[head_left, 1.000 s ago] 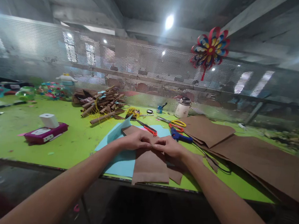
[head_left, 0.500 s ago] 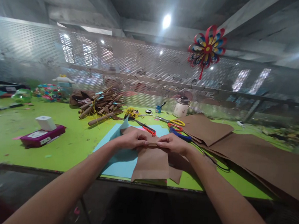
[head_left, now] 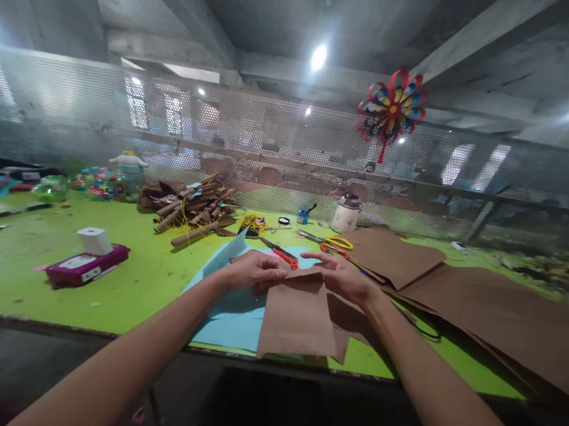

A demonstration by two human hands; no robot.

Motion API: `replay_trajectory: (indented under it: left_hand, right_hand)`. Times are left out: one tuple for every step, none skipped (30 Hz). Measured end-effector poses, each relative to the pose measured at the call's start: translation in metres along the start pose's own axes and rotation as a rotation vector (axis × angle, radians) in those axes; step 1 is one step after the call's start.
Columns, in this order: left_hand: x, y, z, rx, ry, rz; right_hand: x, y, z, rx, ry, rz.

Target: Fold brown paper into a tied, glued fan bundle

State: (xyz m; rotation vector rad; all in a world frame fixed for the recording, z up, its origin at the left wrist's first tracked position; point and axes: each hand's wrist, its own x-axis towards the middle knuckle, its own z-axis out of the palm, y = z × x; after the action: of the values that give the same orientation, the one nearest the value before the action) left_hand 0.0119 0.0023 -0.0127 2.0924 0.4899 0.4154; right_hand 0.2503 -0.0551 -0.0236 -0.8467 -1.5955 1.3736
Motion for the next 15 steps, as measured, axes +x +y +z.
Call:
replay_trajectory:
  left_hand:
    - [-0.001,0.002,0.001,-0.031,-0.011,0.01]
    - [-0.002,0.005,0.002,-0.062,-0.019,0.02]
    - [-0.002,0.007,0.003,-0.091,-0.024,0.03]
    - [-0.003,0.009,0.004,-0.116,-0.027,0.038]
    - [-0.003,0.011,0.005,-0.137,-0.033,0.043]
    - [-0.003,0.012,0.005,-0.154,-0.042,0.046]
    - [-0.003,0.013,0.006,-0.167,-0.051,0.047]
    - [-0.003,0.013,0.006,-0.178,-0.061,0.048]
    - [-0.003,0.013,0.006,-0.189,-0.074,0.048]
    - [-0.003,0.012,0.006,-0.204,-0.091,0.047]
    - [-0.003,0.011,0.006,-0.22,-0.111,0.046]
    - [-0.003,0.011,0.006,-0.236,-0.132,0.042]
    - [-0.003,0.01,0.006,-0.248,-0.152,0.036]
    - [-0.003,0.009,0.007,-0.252,-0.172,0.029]
    - [-0.003,0.009,0.007,-0.248,-0.198,0.022]
  right_hand:
    - [0.0,0.0,0.004,0.017,-0.038,-0.015]
    - [0.0,0.0,0.007,0.029,-0.084,-0.021]
    - [-0.001,-0.001,0.01,0.037,-0.12,-0.026]
    - [-0.001,-0.001,0.012,0.035,-0.14,-0.03]
    - [-0.002,-0.002,0.014,0.037,-0.146,-0.035]
    - [-0.002,-0.003,0.015,0.042,-0.142,-0.039]
    - [-0.003,-0.004,0.016,0.049,-0.132,-0.041]
    - [-0.003,-0.004,0.018,0.057,-0.121,-0.04]
    - [-0.004,-0.005,0.019,0.063,-0.115,-0.036]
    - [-0.004,-0.006,0.021,0.064,-0.117,-0.031]
    - [-0.004,-0.006,0.023,0.065,-0.124,-0.028]
    - [-0.004,-0.007,0.025,0.065,-0.134,-0.026]
    - [-0.004,-0.008,0.027,0.063,-0.145,-0.024]
    - [-0.005,-0.008,0.029,0.057,-0.153,-0.023]
    - [-0.005,-0.009,0.031,0.046,-0.153,-0.027]
